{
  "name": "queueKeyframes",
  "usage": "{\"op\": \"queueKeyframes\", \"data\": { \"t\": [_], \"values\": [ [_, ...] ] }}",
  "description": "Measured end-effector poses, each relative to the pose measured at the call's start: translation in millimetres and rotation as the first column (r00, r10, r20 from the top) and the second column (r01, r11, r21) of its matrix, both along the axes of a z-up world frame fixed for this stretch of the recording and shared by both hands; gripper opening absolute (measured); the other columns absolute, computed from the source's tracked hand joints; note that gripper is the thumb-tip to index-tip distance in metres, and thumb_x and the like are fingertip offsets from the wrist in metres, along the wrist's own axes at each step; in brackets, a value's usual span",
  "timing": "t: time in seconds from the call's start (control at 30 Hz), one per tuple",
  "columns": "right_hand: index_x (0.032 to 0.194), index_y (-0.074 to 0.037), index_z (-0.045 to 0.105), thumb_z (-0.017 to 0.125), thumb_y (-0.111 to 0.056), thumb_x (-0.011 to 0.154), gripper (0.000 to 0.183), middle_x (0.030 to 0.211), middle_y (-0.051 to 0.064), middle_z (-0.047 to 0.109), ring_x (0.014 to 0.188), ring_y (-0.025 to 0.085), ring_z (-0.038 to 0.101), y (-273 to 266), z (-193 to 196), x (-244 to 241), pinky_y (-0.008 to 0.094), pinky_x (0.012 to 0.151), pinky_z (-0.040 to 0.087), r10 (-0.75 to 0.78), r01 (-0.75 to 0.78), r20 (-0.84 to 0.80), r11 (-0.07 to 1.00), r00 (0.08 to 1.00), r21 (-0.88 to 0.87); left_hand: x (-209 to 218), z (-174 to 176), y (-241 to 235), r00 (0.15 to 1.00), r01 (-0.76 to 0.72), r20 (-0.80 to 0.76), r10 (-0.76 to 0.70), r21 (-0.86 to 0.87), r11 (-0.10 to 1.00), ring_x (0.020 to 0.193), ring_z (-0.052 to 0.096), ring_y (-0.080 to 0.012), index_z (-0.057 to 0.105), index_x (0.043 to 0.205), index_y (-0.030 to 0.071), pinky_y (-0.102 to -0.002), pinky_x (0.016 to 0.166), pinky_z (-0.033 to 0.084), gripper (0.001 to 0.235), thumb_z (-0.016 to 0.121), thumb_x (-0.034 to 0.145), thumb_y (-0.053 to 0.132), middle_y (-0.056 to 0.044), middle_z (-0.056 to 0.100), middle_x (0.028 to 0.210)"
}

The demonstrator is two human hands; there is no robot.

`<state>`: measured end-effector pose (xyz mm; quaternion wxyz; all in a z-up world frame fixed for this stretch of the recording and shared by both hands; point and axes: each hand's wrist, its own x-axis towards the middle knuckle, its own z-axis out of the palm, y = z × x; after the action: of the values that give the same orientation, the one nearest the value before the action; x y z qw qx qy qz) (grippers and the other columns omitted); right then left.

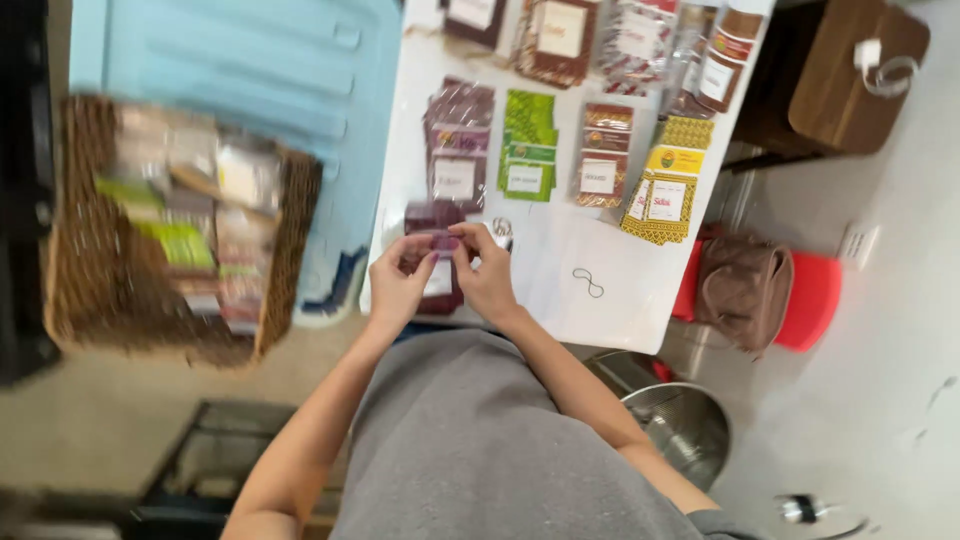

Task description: The person sorts and organizes various bags of coffee, moving them between a storage basket and a table, and then arranging the bags on the table by category.

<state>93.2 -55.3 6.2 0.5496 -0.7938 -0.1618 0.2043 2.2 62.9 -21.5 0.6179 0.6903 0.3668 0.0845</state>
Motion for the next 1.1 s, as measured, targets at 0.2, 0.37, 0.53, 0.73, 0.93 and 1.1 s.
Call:
{"op": "queueKeyframes", "data": {
  "t": [0.2,0.37,0.53,0.73,0.93,1.1],
  "values": [
    [0.111,-0.018,0.069,0.062,-0.004,0.096,0.022,0.068,0.002,0.065,0.058,0.014,0.057,0.6,-1.4,-34.8,0.028,0.062,0.051,0.361,-0.362,0.038,0.932,0.932,0.008,-101.0,-14.0,-30.9,0.945,-0.319,-0.097,0.312,-0.075,0.945,0.072,0.07,-0.0083,0.077,0.113,0.018,-0.023,0.068,0.058,0.036,0.082,0.078,0.009,0.0,0.075,0.08],
    [0.105,-0.017,0.068,0.065,-0.004,0.094,0.017,0.066,0.001,0.065,0.058,0.015,0.058,34.5,-5.5,-56.2,0.028,0.061,0.05,0.553,-0.556,0.111,0.831,0.826,-0.001,-145.4,-7.5,-23.9,0.865,-0.5,-0.022,0.501,-0.114,0.859,0.075,0.069,-0.0106,0.07,0.126,0.013,-0.027,0.072,0.059,0.047,0.076,0.08,0.003,-0.004,0.074,0.083],
    [0.11,-0.015,0.065,0.063,-0.006,0.096,0.017,0.07,0.004,0.067,0.06,0.019,0.061,84.2,-16.5,-113.0,0.031,0.063,0.052,0.616,-0.618,0.068,0.786,0.785,0.012,-204.5,-1.1,-10.5,0.797,-0.599,-0.021,0.603,-0.149,0.787,0.078,0.067,-0.0077,0.066,0.129,0.01,-0.024,0.073,0.058,0.046,0.073,0.084,0.004,-0.003,0.073,0.087],
    [0.107,-0.019,0.066,0.068,-0.008,0.091,0.019,0.071,0.004,0.067,0.065,0.025,0.067,147.2,-67.8,-208.5,0.036,0.064,0.054,0.684,-0.683,0.025,0.729,0.729,-0.053,-284.4,-71.3,47.0,0.726,-0.687,-0.095,0.681,-0.125,0.716,0.07,0.065,-0.0075,0.072,0.12,0.012,-0.025,0.067,0.058,0.041,0.074,0.08,0.002,-0.001,0.07,0.079],
    [0.109,-0.018,0.065,0.066,-0.008,0.091,0.021,0.08,0.011,0.07,0.083,0.035,0.071,256.5,-136.8,-274.8,0.046,0.074,0.055,0.624,-0.616,0.003,0.773,0.782,-0.151,-341.5,-138.5,205.9,0.786,-0.582,-0.168,0.595,0.122,0.804,0.079,0.072,-0.02,0.073,0.114,0.009,-0.034,0.071,0.06,0.035,0.069,0.08,0.006,-0.01,0.073,0.088],
    [0.111,-0.015,0.066,0.062,-0.006,0.093,0.021,0.092,0.016,0.074,0.095,0.04,0.071,330.6,-170.7,-307.1,0.052,0.083,0.056,0.531,-0.524,-0.047,0.812,0.846,-0.256,-345.8,-213.8,335.1,0.87,-0.28,-0.326,0.369,0.289,0.915,0.107,0.067,-0.0435,0.055,0.134,0.0,-0.048,0.091,0.06,0.056,0.066,0.079,0.001,-0.025,0.059,0.118]
  ]
}}
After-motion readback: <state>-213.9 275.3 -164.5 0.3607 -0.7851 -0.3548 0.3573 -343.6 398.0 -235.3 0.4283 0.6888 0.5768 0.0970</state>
